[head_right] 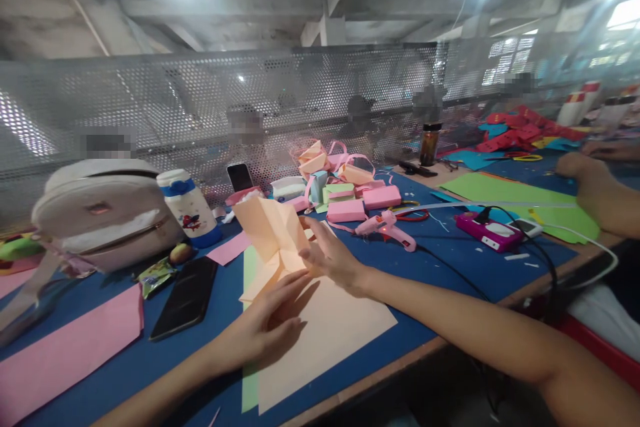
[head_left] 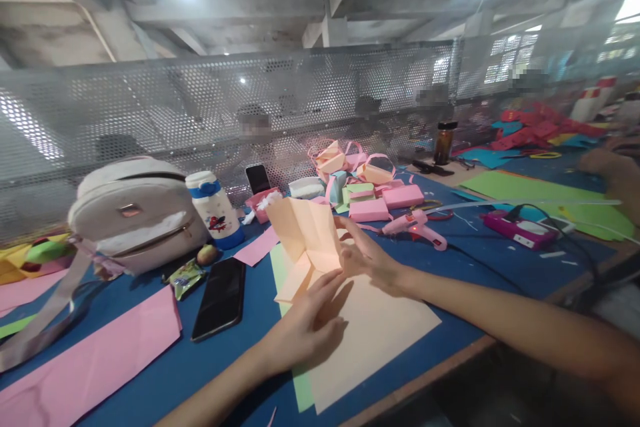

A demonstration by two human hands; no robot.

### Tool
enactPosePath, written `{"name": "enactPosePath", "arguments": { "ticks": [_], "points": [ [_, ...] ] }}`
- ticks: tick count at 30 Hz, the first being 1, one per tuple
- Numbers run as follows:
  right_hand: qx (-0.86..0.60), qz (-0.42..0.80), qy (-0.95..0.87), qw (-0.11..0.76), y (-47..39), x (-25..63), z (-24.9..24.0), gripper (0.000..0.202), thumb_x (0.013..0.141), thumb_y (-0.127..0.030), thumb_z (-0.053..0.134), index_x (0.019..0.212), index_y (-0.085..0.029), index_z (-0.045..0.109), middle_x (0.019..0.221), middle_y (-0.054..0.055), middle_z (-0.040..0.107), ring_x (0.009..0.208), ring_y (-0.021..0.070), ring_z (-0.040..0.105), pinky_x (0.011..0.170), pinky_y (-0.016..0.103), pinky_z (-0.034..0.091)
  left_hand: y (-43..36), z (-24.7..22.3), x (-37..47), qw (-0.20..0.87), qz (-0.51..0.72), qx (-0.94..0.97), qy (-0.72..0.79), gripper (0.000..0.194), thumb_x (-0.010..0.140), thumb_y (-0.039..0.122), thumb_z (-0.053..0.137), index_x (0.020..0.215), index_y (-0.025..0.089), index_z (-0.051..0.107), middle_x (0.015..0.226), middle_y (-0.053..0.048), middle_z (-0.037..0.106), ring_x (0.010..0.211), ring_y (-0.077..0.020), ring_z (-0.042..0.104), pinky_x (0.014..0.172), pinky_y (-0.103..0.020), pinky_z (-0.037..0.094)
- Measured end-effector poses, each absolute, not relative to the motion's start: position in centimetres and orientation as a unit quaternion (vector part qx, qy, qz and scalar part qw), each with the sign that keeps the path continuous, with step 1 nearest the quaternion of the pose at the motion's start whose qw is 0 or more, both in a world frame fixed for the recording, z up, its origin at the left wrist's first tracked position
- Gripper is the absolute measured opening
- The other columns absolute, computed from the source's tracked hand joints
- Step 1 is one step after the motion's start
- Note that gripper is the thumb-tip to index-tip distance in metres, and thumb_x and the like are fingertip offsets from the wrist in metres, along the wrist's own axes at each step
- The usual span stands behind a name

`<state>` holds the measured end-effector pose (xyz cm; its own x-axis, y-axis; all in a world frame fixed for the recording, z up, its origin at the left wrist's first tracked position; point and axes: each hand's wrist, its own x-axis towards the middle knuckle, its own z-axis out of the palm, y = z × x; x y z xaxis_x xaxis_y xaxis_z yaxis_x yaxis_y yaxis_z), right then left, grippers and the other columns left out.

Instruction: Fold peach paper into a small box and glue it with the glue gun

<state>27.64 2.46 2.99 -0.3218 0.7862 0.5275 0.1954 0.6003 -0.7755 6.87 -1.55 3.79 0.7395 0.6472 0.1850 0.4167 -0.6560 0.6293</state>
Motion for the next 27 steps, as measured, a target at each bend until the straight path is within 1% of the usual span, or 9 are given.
{"name": "enactPosePath", "arguments": {
  "ticks": [2,4,7,9,12,16,21,24,27],
  "points": [
    [-0.317,0.287,-0.772,0.471,2.3,27.3,2.8,0.078,0.089,-0.051,0.062,0.152,-0.025,0.024,0.155,0.013,0.035,0.137,0.0302,0.040,0.112,0.046,0.037,-1.8,4.0,7.3,0.287,0.203,0.887,0.298,0.059,0.086,0.014,0.057,0.143,0.024,0.049,0.147,-0.013,0.051,0.131,-0.0278,0.053,0.109,-0.043,0.045],
    [-0.336,0.255,-0.785,0.454,2.6,27.0,2.3,0.088,0.086,-0.040,0.067,0.156,-0.025,0.015,0.158,0.013,0.029,0.144,0.0304,0.031,0.118,0.049,0.029,-1.9,4.3,7.5,0.287,0.208,0.888,0.294,0.046,0.088,0.014,0.053,0.133,0.023,0.060,0.139,-0.012,0.058,0.121,-0.0251,0.060,0.102,-0.038,0.050],
    [-0.357,0.252,-0.780,0.448,3.5,26.9,1.6,0.074,0.090,-0.025,0.057,0.155,-0.022,0.022,0.152,0.014,0.039,0.141,0.0278,0.037,0.118,0.049,0.028,-1.0,4.8,6.9,0.258,0.253,0.885,0.294,0.032,0.095,0.019,0.046,0.115,0.022,0.070,0.131,-0.010,0.065,0.118,-0.0224,0.063,0.100,-0.033,0.051],
    [-0.355,0.265,-0.773,0.455,4.2,27.1,1.6,0.061,0.093,-0.023,0.052,0.151,-0.021,0.033,0.146,0.014,0.047,0.135,0.0270,0.044,0.116,0.048,0.032,0.2,5.1,5.7,0.204,0.317,0.873,0.309,0.032,0.097,0.019,0.042,0.111,0.021,0.071,0.126,-0.010,0.069,0.119,-0.0217,0.064,0.100,-0.033,0.051],
    [-0.344,0.262,-0.779,0.455,4.7,27.6,2.0,0.046,0.096,-0.024,0.046,0.143,-0.021,0.046,0.143,0.012,0.051,0.134,0.0258,0.045,0.115,0.047,0.033,2.3,5.0,3.7,0.109,0.348,0.871,0.328,0.036,0.095,0.013,0.039,0.114,0.020,0.068,0.121,-0.010,0.072,0.114,-0.0206,0.068,0.096,-0.033,0.054],
    [-0.331,0.244,-0.792,0.452,4.8,27.9,2.2,0.042,0.099,-0.024,0.039,0.140,-0.021,0.049,0.143,0.010,0.052,0.135,0.0228,0.045,0.117,0.042,0.032,3.9,3.5,2.4,0.024,0.265,0.901,0.342,0.043,0.091,0.006,0.038,0.120,0.020,0.066,0.122,-0.010,0.072,0.109,-0.0207,0.071,0.093,-0.033,0.057],
    [-0.324,0.226,-0.803,0.446,5.3,27.9,1.8,0.045,0.098,-0.019,0.033,0.142,-0.023,0.047,0.143,0.009,0.052,0.137,0.0205,0.043,0.120,0.043,0.028,3.8,1.3,3.0,-0.049,0.175,0.924,0.337,0.043,0.089,0.007,0.046,0.128,0.018,0.063,0.133,-0.012,0.066,0.121,-0.0236,0.065,0.101,-0.035,0.055],
    [-0.344,0.212,-0.803,0.439,5.5,27.9,1.6,0.044,0.094,-0.019,0.042,0.137,-0.023,0.049,0.136,0.010,0.055,0.132,0.0235,0.046,0.116,0.046,0.033,3.6,0.8,3.3,-0.064,0.156,0.929,0.330,0.040,0.095,0.014,0.041,0.130,0.017,0.060,0.136,-0.012,0.064,0.121,-0.0238,0.065,0.098,-0.036,0.057],
    [-0.401,0.172,-0.753,0.493,4.9,27.9,1.7,0.049,0.085,-0.026,0.063,0.132,-0.021,0.046,0.124,0.011,0.056,0.114,0.0250,0.056,0.098,0.042,0.048,3.4,0.9,3.5,-0.076,0.160,0.932,0.315,0.039,0.099,0.022,0.038,0.130,0.015,0.059,0.136,-0.015,0.064,0.122,-0.0262,0.064,0.098,-0.040,0.057]
  ]
}}
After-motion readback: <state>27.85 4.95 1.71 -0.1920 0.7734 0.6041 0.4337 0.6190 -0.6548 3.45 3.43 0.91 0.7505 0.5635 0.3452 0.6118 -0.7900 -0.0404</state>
